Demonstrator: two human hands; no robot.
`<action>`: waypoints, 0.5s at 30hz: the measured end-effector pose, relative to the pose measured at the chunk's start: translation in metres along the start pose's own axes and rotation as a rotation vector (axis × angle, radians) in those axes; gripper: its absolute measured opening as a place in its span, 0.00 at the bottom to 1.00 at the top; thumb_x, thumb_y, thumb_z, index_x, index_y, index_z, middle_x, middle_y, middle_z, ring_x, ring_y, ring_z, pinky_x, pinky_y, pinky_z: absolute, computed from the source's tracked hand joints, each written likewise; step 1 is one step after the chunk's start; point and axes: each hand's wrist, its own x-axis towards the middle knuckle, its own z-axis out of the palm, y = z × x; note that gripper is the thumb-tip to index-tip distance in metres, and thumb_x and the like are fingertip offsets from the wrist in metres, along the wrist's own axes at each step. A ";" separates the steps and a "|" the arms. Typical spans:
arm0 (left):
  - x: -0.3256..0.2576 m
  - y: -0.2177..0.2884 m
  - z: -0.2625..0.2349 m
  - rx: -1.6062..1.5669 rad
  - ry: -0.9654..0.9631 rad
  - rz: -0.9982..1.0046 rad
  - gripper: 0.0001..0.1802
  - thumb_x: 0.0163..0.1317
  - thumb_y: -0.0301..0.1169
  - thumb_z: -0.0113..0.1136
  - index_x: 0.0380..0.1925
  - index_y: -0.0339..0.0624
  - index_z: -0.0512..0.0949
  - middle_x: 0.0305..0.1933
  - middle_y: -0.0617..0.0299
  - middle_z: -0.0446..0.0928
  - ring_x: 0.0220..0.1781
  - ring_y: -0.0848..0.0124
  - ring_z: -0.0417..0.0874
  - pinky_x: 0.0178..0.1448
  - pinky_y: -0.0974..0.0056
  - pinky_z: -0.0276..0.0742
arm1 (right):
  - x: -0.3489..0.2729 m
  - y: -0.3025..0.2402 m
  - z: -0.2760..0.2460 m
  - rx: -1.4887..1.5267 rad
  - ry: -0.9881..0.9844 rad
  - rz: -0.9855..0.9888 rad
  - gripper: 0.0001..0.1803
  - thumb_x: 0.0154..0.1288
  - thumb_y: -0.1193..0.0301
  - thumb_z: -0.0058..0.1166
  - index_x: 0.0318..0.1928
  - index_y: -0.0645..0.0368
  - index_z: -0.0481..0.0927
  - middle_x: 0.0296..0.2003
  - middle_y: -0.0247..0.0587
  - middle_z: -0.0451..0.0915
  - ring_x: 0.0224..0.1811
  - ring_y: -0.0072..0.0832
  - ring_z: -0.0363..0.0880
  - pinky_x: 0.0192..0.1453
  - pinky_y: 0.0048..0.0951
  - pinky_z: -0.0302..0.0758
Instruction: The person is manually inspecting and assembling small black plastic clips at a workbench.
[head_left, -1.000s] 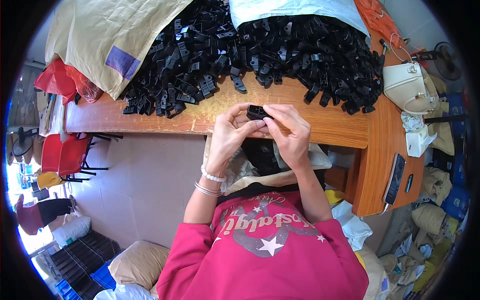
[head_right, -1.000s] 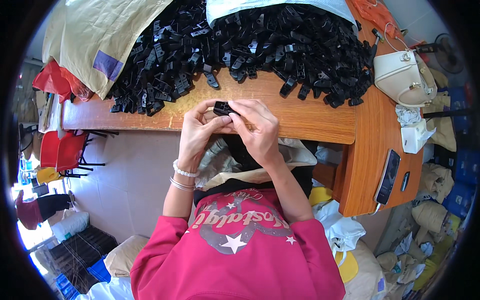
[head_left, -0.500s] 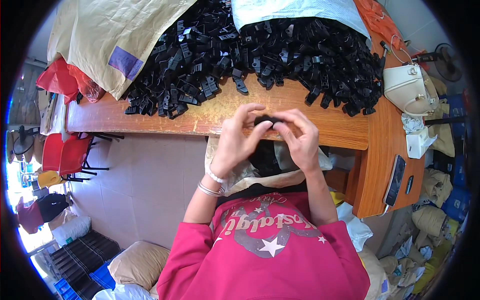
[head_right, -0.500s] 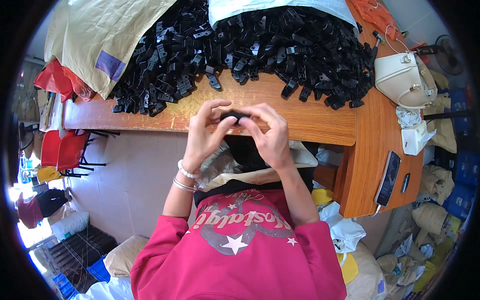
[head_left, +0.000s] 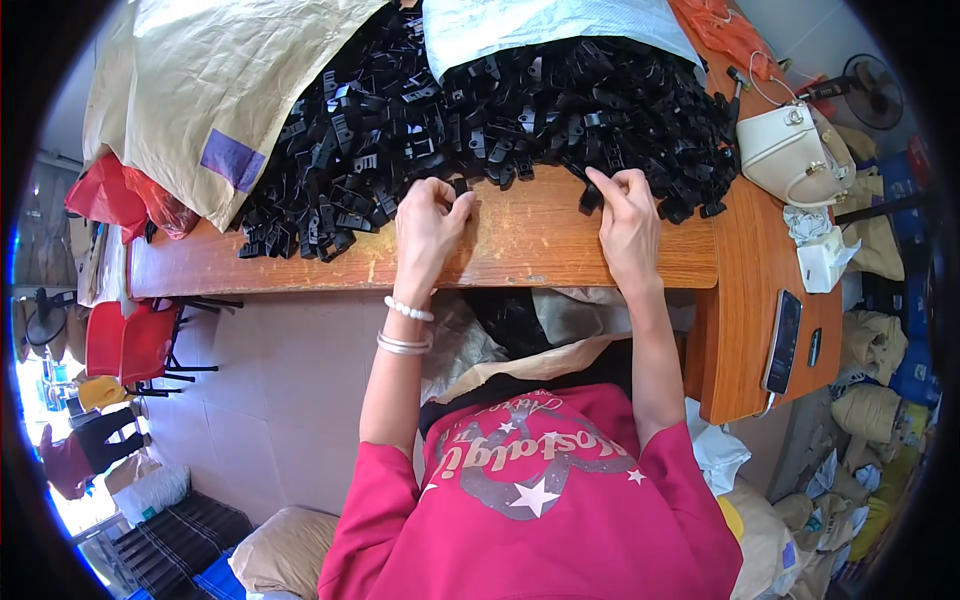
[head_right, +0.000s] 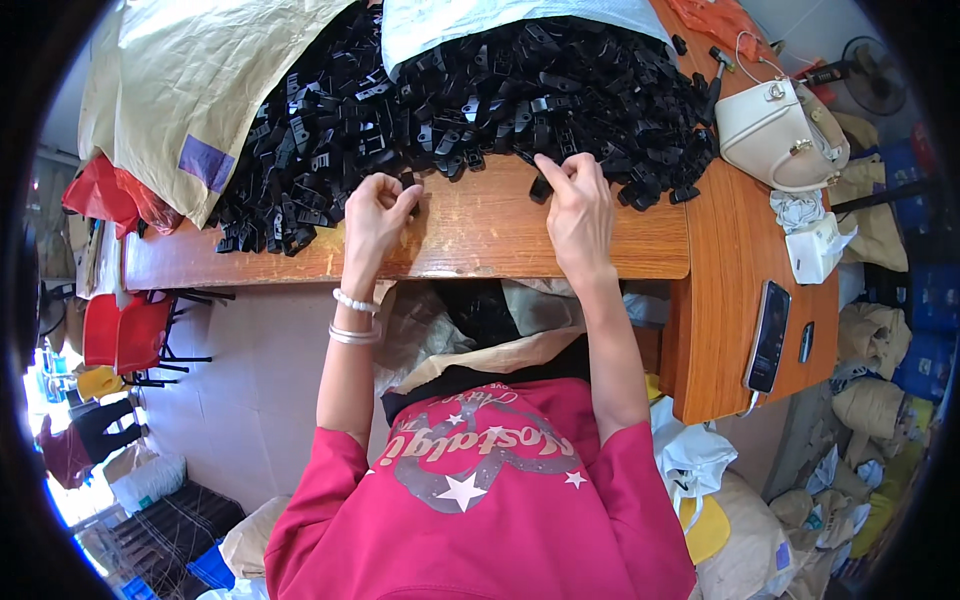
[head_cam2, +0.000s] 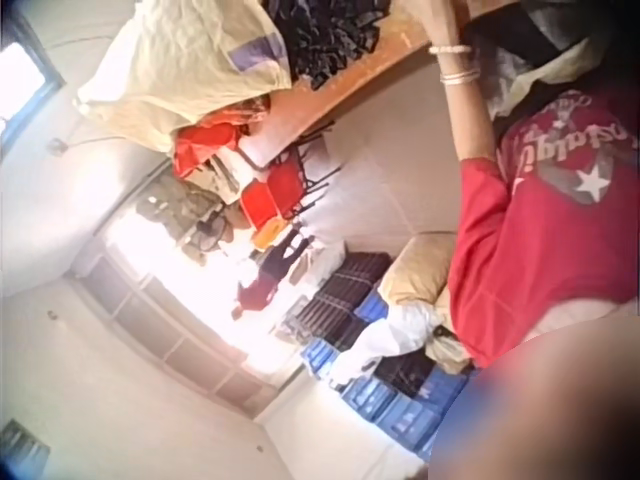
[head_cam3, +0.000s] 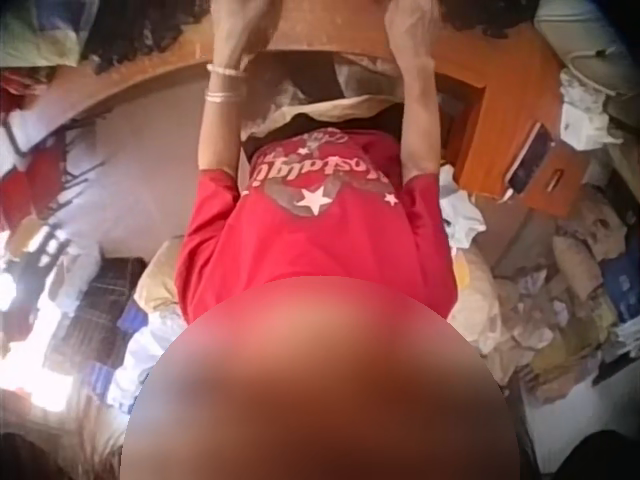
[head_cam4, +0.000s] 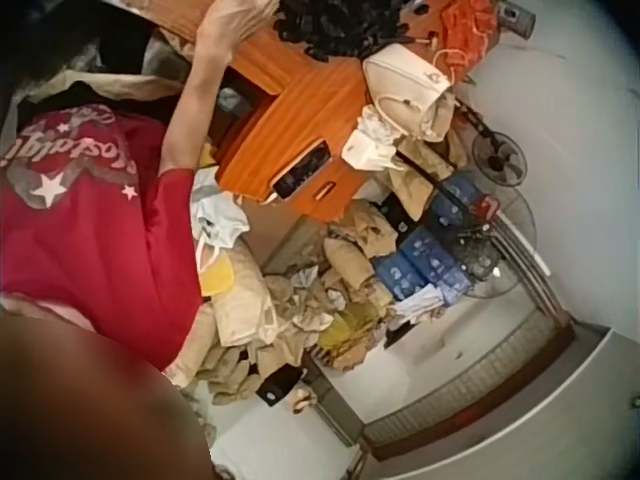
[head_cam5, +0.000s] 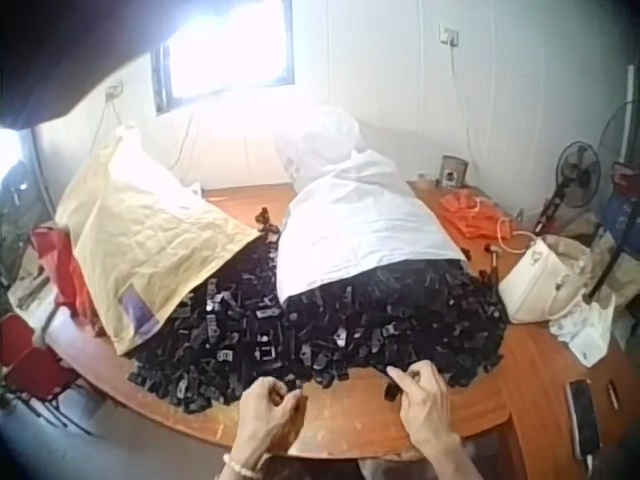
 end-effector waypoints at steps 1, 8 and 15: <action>-0.006 0.000 -0.001 -0.106 -0.007 -0.015 0.16 0.55 0.33 0.68 0.30 0.35 0.72 0.26 0.55 0.75 0.24 0.66 0.78 0.30 0.62 0.73 | -0.001 -0.001 0.002 0.015 0.024 -0.033 0.18 0.53 0.86 0.55 0.45 0.60 0.83 0.33 0.41 0.69 0.37 0.35 0.73 0.41 0.35 0.73; -0.042 0.024 -0.013 -0.912 -0.409 -0.270 0.12 0.68 0.28 0.54 0.48 0.40 0.67 0.28 0.62 0.73 0.20 0.76 0.78 0.20 0.75 0.72 | -0.001 -0.004 0.002 -0.056 0.046 -0.126 0.15 0.55 0.84 0.55 0.44 0.60 0.82 0.35 0.40 0.70 0.38 0.35 0.71 0.42 0.35 0.69; -0.057 0.034 -0.013 -0.738 -0.450 -0.148 0.22 0.58 0.19 0.62 0.50 0.36 0.65 0.27 0.63 0.74 0.20 0.81 0.74 0.19 0.76 0.68 | -0.003 0.005 0.004 -0.034 -0.012 -0.149 0.13 0.53 0.82 0.57 0.41 0.62 0.82 0.37 0.40 0.72 0.40 0.35 0.72 0.42 0.37 0.68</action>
